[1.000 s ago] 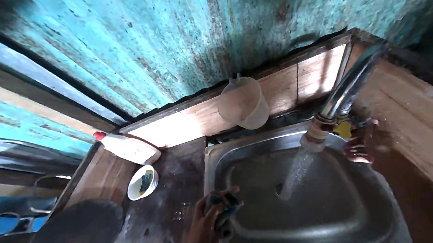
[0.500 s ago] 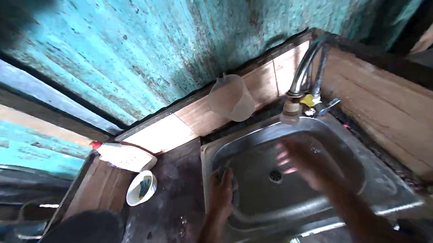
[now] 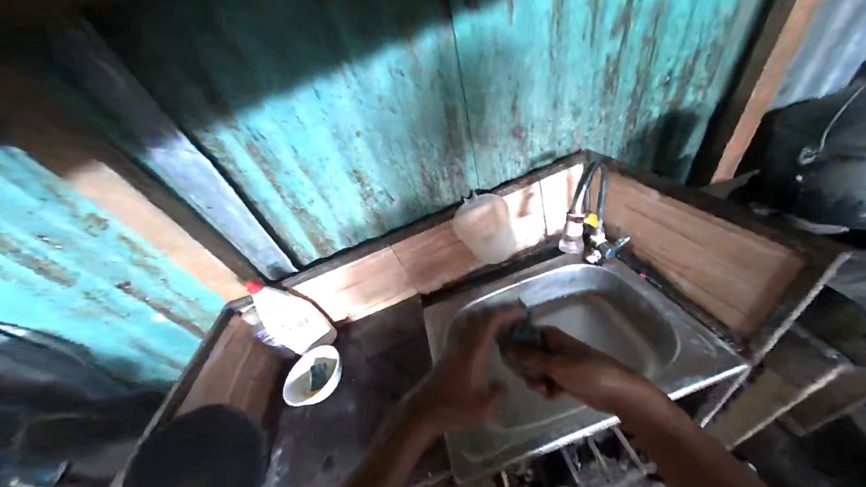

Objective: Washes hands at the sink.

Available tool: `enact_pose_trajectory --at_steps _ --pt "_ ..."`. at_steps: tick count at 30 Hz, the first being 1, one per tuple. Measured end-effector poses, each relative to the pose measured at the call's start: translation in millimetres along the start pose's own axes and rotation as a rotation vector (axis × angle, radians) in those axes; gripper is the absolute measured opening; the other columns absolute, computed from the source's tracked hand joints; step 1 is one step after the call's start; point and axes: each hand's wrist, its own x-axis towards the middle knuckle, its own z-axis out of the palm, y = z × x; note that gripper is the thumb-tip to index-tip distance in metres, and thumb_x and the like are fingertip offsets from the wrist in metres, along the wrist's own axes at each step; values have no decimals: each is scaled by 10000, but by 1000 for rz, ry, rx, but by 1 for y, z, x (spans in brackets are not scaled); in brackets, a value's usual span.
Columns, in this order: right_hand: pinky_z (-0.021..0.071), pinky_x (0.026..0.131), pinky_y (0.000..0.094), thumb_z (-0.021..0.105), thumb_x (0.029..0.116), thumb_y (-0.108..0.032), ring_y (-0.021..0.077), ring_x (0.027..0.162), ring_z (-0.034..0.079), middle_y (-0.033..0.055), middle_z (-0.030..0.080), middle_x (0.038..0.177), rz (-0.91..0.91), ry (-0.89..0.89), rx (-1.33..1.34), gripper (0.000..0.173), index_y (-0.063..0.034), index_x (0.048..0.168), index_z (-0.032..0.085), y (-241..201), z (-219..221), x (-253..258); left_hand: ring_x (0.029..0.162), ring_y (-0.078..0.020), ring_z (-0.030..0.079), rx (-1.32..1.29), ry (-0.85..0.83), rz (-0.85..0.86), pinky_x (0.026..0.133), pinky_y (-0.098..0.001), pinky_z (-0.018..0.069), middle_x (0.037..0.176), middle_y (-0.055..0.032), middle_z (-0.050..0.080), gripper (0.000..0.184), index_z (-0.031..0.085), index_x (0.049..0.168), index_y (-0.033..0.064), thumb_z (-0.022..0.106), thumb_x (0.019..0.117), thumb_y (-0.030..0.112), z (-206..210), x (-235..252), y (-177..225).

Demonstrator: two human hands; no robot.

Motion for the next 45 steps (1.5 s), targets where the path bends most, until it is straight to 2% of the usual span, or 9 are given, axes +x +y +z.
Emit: enact_pose_trajectory --at_steps 2,7,15,21,25,28,40,43,45 --pt "515 620 253 600 1005 -173 70 659 569 -19 584 800 24 -48 -148 151 -76 1120 586 -3 9 -4 1503 -369 311 71 -98 -9 1171 -550 379 1645 -135 319 1019 397 1572 147 860 668 63 18 -16 12" --pt "438 1060 573 719 949 -207 398 1227 592 277 611 1301 47 -155 -941 520 64 1359 550 -29 31 9 1279 -458 574 485 -199 -249 1012 -531 512 1469 -304 499 607 388 1536 -37 595 968 14 28 -11 20" --pt "480 978 618 587 1009 -206 458 1205 600 282 635 1248 201 85 -1338 331 43 1222 636 -51 14 33 1211 -436 606 515 -363 -553 990 -596 488 1294 -260 626 435 534 1402 -22 584 1007 153 17 52 19" --pt "468 962 631 554 1006 -71 475 1164 612 291 654 1187 93 -90 -1597 271 60 1236 610 -57 -5 51 1118 -373 643 124 -309 -464 974 -555 503 1164 -248 665 386 649 1178 -58 686 933 237 21 59 -19" --pt "457 967 642 591 987 -66 486 1157 610 298 659 1171 -30 -205 -1648 305 57 1266 600 -60 -9 68 714 -200 620 -204 -148 -611 675 -405 537 881 -114 660 265 665 1090 -2 724 905 178 26 47 -28" --pt "466 963 634 563 1010 -70 490 1134 620 301 661 1152 -125 -273 -1680 303 63 1280 591 -65 -10 84 428 -80 388 -484 -78 -821 400 -240 358 664 5 499 178 591 1079 75 680 927 106 22 42 -23" --pt "467 970 620 517 1022 -44 489 1085 638 297 677 1072 -388 -349 -1711 259 78 1231 609 -80 1 126 439 -25 366 -902 38 -1005 395 -180 308 693 30 533 197 481 1138 170 562 992 65 -14 32 -31" --pt "478 926 643 535 1006 -33 497 1074 639 305 672 1086 -313 -302 -1672 235 85 1187 626 -88 8 122 469 -57 426 -582 -62 -922 422 -214 373 724 13 548 182 533 1119 105 643 976 123 -27 35 -38" --pt "488 900 655 572 980 -25 501 1095 633 313 659 1131 -215 -222 -1629 234 88 1177 627 -96 13 116 666 -159 585 -151 -142 -762 603 -348 506 877 -82 636 289 634 1129 19 724 940 218 -41 44 -39"
